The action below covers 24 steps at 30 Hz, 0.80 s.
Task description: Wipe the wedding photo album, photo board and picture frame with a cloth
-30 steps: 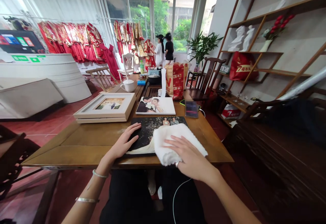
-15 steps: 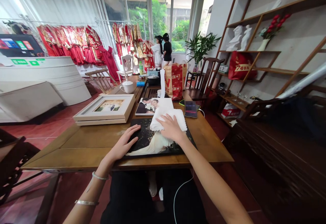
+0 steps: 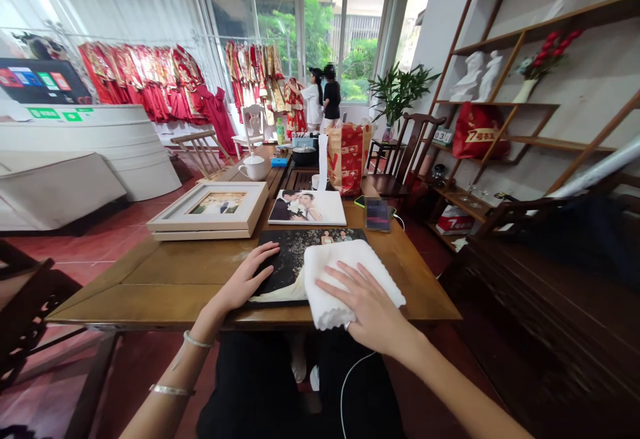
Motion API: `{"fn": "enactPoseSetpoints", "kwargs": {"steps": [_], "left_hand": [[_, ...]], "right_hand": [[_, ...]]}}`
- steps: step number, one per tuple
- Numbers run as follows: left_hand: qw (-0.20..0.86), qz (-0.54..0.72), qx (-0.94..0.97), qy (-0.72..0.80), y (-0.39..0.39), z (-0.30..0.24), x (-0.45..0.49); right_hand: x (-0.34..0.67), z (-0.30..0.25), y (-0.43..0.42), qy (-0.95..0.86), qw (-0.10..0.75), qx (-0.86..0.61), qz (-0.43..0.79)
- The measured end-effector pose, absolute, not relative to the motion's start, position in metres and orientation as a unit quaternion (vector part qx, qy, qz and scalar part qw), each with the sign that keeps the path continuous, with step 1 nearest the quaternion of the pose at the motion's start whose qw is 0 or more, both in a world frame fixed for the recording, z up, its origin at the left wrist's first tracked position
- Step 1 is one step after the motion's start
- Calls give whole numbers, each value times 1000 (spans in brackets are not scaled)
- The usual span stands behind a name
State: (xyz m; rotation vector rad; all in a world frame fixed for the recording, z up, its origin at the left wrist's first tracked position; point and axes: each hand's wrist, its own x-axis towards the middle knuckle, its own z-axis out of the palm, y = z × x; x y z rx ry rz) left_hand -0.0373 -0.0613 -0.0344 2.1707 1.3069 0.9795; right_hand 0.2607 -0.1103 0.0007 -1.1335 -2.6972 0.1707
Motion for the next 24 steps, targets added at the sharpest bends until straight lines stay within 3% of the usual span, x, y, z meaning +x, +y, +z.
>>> {"fn": "enactPoseSetpoints", "kwargs": {"steps": [14, 19, 24], "left_hand": [[202, 354, 785, 466, -62, -33, -38], [205, 349, 784, 471, -61, -33, -38], [203, 351, 786, 466, -61, -34, -38]], "right_hand": [[263, 7, 30, -883, 98, -449, 92], [264, 3, 18, -884, 105, -449, 75], [275, -1, -47, -896, 104, -428, 49]]}}
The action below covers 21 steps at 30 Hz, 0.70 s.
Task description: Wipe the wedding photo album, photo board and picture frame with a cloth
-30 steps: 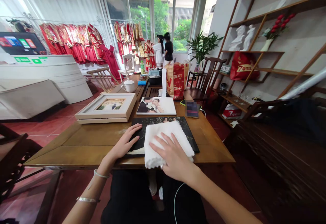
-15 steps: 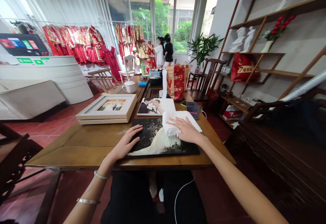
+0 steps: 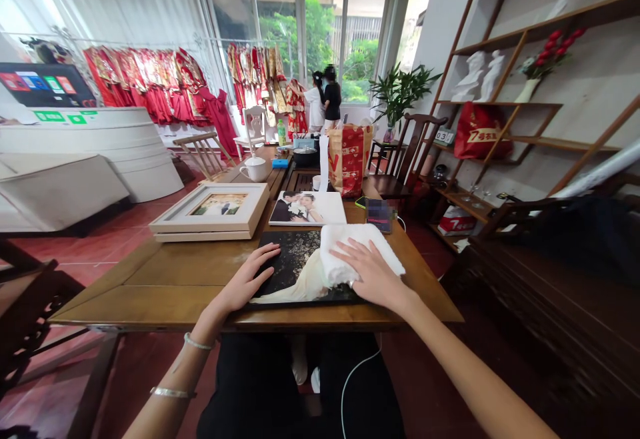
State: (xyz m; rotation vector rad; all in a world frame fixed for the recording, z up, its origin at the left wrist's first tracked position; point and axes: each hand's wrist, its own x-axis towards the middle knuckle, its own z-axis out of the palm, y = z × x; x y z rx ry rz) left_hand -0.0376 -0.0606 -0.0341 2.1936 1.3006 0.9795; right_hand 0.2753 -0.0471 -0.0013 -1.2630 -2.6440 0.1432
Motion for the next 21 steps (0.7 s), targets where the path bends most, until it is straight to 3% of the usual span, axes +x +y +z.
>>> {"fn": "enactPoseSetpoints", "kwargs": {"steps": [5, 9, 21], "left_hand": [[206, 349, 782, 473, -62, -33, -36], [207, 345, 783, 475, -62, -32, -34], [207, 342, 787, 470, -62, -31, -36]], "right_hand": [[285, 3, -117, -903, 83, -413, 81], [286, 6, -126, -905, 77, -407, 95], [252, 13, 10, -894, 98, -430, 84]]}}
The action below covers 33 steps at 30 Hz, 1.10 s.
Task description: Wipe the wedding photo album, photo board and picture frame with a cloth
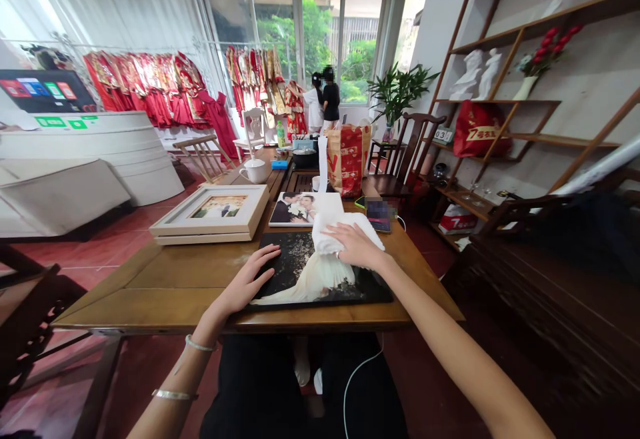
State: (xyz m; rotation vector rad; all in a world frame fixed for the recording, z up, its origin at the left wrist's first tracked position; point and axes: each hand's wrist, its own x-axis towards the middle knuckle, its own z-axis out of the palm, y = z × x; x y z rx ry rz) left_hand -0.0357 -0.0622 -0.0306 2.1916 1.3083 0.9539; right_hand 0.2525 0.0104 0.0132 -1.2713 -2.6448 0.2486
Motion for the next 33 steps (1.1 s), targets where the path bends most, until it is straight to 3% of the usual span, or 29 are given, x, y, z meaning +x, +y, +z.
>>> {"fn": "enactPoseSetpoints", "kwargs": {"steps": [6, 18, 33], "left_hand": [[204, 352, 787, 464, -61, -31, -36], [200, 356, 785, 466, -62, -34, -35], [203, 349, 785, 470, -61, -31, -36]], "right_hand": [[243, 13, 15, -884, 102, -449, 83], [257, 10, -128, -904, 82, -404, 112], [216, 20, 5, -886, 77, -449, 85]]}}
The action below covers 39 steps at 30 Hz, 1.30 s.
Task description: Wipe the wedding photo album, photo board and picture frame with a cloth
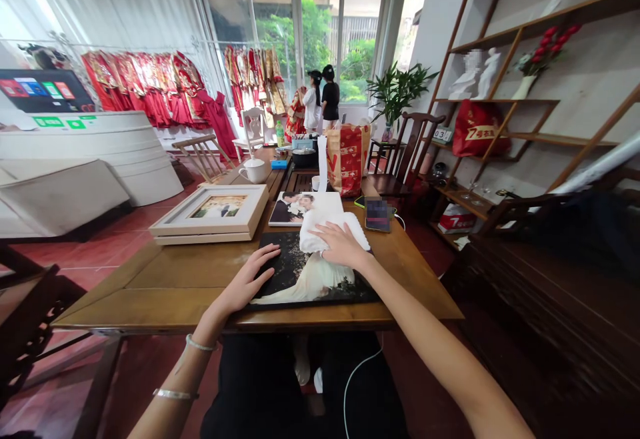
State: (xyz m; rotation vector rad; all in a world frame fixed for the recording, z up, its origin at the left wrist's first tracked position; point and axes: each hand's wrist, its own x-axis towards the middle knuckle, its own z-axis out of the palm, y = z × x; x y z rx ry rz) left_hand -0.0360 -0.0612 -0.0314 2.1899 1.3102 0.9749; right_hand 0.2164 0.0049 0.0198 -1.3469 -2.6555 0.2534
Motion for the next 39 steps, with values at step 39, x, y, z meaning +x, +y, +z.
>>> {"fn": "enactPoseSetpoints", "kwargs": {"steps": [39], "left_hand": [[202, 351, 786, 467, -60, -34, -36]], "right_hand": [[181, 10, -60, -900, 87, -423, 61]]}}
